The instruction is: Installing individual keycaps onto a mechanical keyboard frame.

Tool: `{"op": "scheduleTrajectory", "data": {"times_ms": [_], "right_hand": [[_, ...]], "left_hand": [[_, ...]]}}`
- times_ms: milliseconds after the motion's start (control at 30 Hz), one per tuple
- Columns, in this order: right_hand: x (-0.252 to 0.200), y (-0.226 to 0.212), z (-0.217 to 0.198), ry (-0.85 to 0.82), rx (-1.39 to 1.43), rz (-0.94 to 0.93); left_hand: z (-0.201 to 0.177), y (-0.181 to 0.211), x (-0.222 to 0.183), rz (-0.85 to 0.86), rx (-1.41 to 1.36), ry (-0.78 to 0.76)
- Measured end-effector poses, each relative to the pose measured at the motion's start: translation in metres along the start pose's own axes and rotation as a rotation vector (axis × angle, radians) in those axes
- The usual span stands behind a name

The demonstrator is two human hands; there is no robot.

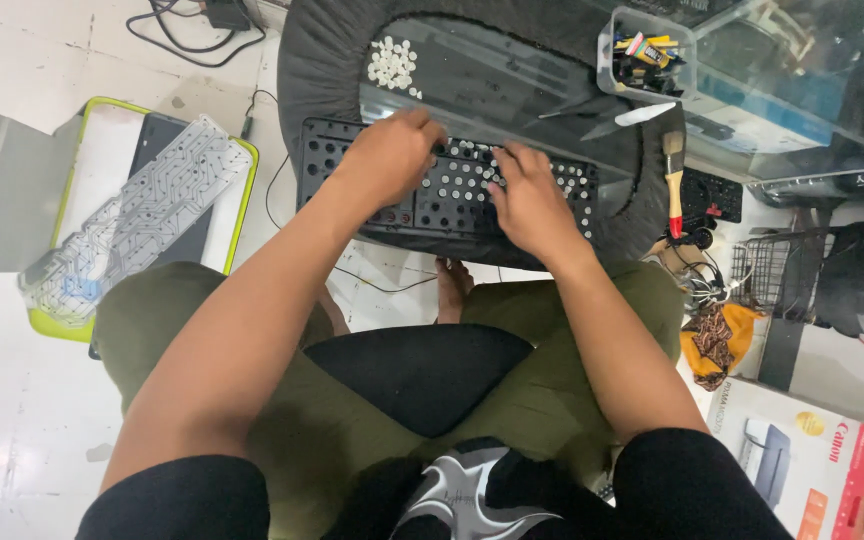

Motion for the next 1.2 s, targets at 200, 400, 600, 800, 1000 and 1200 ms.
{"op": "scheduleTrajectory", "data": {"times_ms": [200, 400, 600, 800, 1000, 1200], "right_hand": [[-0.003, 0.0, 0.023, 0.06, -0.035, -0.118], [-0.014, 0.017, 0.033, 0.09, 0.008, -0.168], [-0.024, 0.01, 0.028, 0.118, -0.005, -0.181], [-0.026, 0.019, 0.024, 0.174, 0.018, -0.158], [-0.023, 0.028, 0.018, 0.184, 0.081, -0.063], [-0.022, 0.032, 0.018, 0.153, 0.116, 0.012]], "left_hand": [[-0.002, -0.019, -0.012, -0.077, -0.057, 0.033], [0.014, -0.034, 0.002, -0.083, -0.004, 0.066], [0.028, -0.028, 0.016, -0.03, 0.233, -0.063], [0.038, -0.029, 0.022, -0.08, 0.259, 0.012], [0.041, -0.028, 0.029, -0.211, 0.279, -0.077], [0.04, -0.026, 0.036, -0.319, 0.311, -0.126]]}}
Point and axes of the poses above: each hand's wrist, its own x-axis towards the middle knuckle, its own z-axis out of the palm, y = z × x, the point moved 6 cm from there along x, towards the middle knuckle, and after that the axes turned 7 degrees about x, right-handed, at the moved point
